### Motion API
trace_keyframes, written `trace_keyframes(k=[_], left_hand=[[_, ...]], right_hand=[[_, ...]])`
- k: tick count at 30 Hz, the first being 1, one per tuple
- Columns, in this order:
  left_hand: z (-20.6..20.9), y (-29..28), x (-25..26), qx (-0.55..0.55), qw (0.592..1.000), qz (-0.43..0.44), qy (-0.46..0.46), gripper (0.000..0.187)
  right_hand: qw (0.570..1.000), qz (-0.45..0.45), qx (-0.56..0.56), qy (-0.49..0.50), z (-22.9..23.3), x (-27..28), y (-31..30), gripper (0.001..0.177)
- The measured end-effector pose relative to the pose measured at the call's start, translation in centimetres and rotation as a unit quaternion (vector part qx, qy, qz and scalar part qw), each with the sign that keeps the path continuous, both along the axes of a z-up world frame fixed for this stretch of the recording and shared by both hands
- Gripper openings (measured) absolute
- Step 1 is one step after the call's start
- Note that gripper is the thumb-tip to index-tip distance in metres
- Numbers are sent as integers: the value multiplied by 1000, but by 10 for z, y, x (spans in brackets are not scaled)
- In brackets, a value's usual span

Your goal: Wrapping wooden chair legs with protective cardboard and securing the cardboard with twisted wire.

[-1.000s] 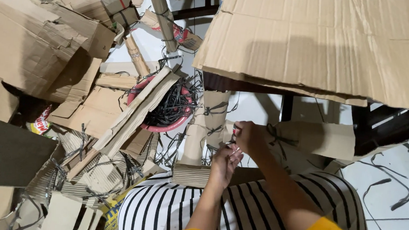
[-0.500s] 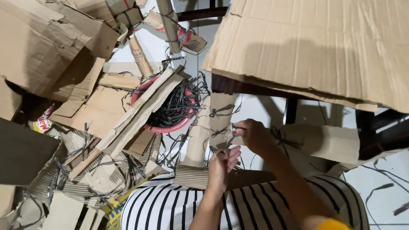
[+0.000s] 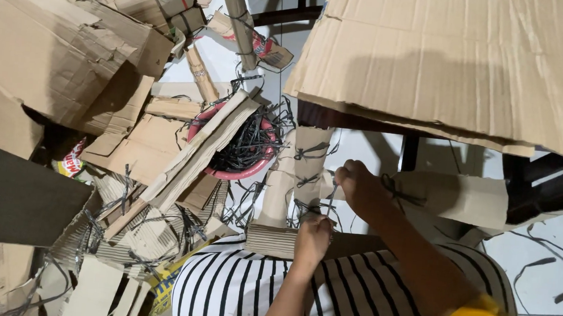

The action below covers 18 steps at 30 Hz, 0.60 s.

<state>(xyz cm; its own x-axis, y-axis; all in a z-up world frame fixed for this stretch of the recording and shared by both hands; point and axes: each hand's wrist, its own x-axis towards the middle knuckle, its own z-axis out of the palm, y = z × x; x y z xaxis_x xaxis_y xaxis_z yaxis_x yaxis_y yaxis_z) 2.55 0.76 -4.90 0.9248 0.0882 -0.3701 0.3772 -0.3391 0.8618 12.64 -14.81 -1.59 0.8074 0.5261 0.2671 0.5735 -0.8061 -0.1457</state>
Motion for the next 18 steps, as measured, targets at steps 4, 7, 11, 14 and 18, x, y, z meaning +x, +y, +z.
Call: trace_keyframes(k=[4,7,11,14,18], left_hand=[[22,5,-11,74,997,-32,-2,36],[14,5,-14,147,977,-67,-140,43],[-6,6,-17,216,925,-133,-283,26],[0,5,-20,221,907,-177,-313,10],[17,3,-25,208,914,-188,-293,10]], right_hand=[[993,44,-13,-112,-18,21,-2,15],[972,105,33,-207,-32,39,-4,18],[981,59,170,-71,-43,44,-4,6],[958,23,280,53,-35,41,2,14],[981,61,175,-60,-28,44,2,16]])
